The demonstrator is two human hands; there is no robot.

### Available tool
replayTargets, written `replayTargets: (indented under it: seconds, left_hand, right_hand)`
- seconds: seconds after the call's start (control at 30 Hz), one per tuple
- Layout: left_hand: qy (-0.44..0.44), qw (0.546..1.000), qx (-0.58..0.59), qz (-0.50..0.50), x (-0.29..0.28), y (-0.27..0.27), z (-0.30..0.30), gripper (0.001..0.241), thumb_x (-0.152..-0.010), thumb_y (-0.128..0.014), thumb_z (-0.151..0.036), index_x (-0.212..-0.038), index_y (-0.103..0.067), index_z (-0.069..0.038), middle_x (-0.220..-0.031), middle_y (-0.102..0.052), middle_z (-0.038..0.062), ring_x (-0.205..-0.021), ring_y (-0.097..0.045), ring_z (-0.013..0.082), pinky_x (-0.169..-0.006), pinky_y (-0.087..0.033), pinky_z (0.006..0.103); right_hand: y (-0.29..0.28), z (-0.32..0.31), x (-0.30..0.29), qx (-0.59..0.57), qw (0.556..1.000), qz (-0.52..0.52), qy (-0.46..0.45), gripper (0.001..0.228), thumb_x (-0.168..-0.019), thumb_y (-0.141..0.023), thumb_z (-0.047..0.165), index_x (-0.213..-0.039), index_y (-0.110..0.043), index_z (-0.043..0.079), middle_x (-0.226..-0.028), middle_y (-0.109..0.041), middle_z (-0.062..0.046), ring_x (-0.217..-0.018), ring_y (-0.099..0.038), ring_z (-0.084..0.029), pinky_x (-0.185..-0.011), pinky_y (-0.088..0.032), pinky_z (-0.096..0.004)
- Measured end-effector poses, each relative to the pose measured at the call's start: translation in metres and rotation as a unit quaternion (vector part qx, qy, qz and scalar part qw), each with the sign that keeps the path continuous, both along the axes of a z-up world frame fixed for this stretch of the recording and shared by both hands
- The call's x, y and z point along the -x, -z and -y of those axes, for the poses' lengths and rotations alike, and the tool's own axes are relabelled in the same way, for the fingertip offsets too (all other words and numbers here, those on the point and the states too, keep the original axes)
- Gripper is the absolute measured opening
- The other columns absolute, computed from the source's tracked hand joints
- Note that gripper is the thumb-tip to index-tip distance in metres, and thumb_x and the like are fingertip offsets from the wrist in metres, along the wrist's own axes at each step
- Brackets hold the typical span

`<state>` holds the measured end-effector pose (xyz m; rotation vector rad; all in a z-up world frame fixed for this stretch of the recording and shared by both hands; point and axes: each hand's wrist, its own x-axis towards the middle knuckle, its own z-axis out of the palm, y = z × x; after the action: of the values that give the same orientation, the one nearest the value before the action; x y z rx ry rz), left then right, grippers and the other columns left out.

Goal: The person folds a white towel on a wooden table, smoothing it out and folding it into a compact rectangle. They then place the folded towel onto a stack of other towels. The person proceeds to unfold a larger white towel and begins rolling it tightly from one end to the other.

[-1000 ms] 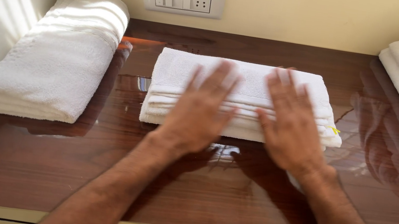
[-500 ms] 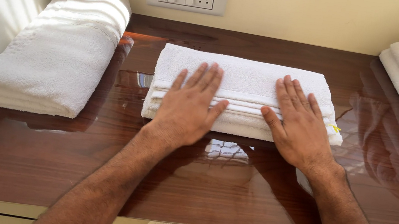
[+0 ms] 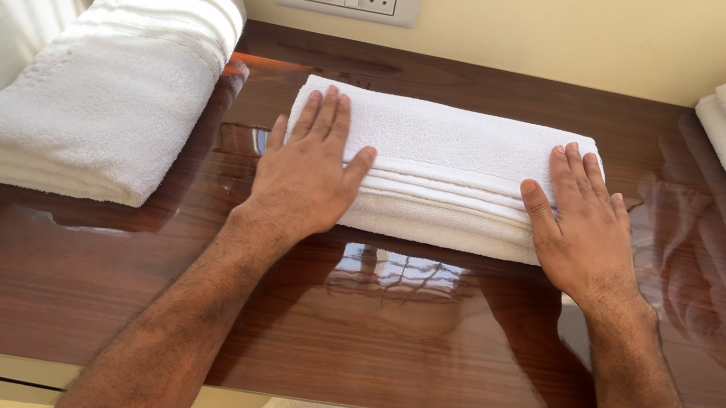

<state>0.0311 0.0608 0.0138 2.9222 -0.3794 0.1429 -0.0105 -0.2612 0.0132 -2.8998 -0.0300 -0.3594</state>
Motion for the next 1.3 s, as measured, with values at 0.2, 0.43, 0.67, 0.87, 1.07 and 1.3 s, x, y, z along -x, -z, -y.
replayTargets:
  seconds: [0.2, 0.43, 0.67, 0.87, 1.07, 1.3]
  left_hand:
    - [-0.055, 0.996, 0.032, -0.062, -0.001, -0.006, -0.01, 0.078, -0.106, -0.018, -0.057, -0.163, 0.003, -0.008, -0.172, 0.008, 0.013, -0.159, 0.004, 0.0271, -0.127, -0.009, 0.0542]
    - [-0.106, 0.986, 0.095, -0.09, -0.012, 0.003, -0.02, 0.084, -0.105, -0.022, -0.059, -0.161, 0.009, -0.005, -0.171, 0.009, 0.019, -0.158, -0.001, 0.0314, -0.126, -0.014, 0.0539]
    - [-0.16, 0.964, 0.14, -0.162, -0.004, -0.021, -0.022, 0.093, -0.103, -0.042, -0.058, -0.163, 0.002, -0.004, -0.159, -0.036, 0.027, -0.15, -0.035, 0.0385, -0.122, -0.034, 0.0582]
    - [-0.15, 0.888, 0.396, -0.18, -0.019, -0.015, -0.038, 0.113, -0.081, -0.072, -0.048, -0.159, -0.009, 0.005, -0.148, -0.046, 0.035, -0.131, -0.062, 0.0389, -0.112, -0.055, 0.0527]
    - [-0.153, 0.792, 0.523, -0.276, -0.04, 0.013, -0.059, 0.108, -0.084, -0.07, -0.069, -0.154, -0.042, 0.009, -0.149, -0.048, 0.035, -0.141, -0.044, 0.0453, -0.111, -0.031, 0.0731]
    - [-0.109, 0.815, 0.518, -0.234, -0.023, -0.007, -0.046, 0.112, -0.069, -0.077, -0.065, -0.152, -0.038, 0.001, -0.136, -0.059, 0.034, -0.136, -0.056, 0.0412, -0.112, -0.04, 0.0669]
  right_hand:
    - [0.007, 0.01, -0.005, 0.001, 1.0, 0.0, 0.017, 0.084, -0.102, -0.023, 0.067, -0.162, -0.025, 0.009, -0.169, -0.021, -0.017, -0.157, -0.014, -0.033, -0.123, -0.016, -0.061]
    - [0.002, 0.015, -0.004, -0.084, 0.995, -0.018, 0.041, 0.082, -0.101, -0.025, 0.068, -0.162, -0.026, 0.014, -0.171, -0.015, -0.017, -0.155, -0.019, -0.039, -0.122, -0.024, -0.054]
    - [0.001, 0.027, -0.005, -0.145, 0.988, -0.037, 0.048, 0.073, -0.101, -0.036, 0.064, -0.16, -0.032, 0.02, -0.167, -0.029, -0.018, -0.158, -0.021, -0.035, -0.121, -0.026, -0.055]
    - [-0.01, 0.023, -0.001, -0.184, 0.98, -0.026, 0.064, 0.067, -0.099, -0.054, 0.052, -0.158, -0.045, 0.02, -0.157, -0.045, -0.022, -0.136, -0.053, -0.038, -0.112, -0.045, -0.052]
    - [-0.02, 0.016, 0.003, -0.222, 0.964, -0.058, 0.134, 0.078, -0.097, -0.06, 0.048, -0.164, -0.034, 0.019, -0.148, -0.055, -0.024, -0.117, -0.066, -0.036, -0.103, -0.052, -0.054]
    - [-0.014, 0.025, -0.001, -0.263, 0.951, -0.07, 0.147, 0.083, -0.097, -0.062, 0.046, -0.166, -0.03, 0.013, -0.142, -0.059, -0.027, -0.121, -0.064, -0.035, -0.105, -0.05, -0.053]
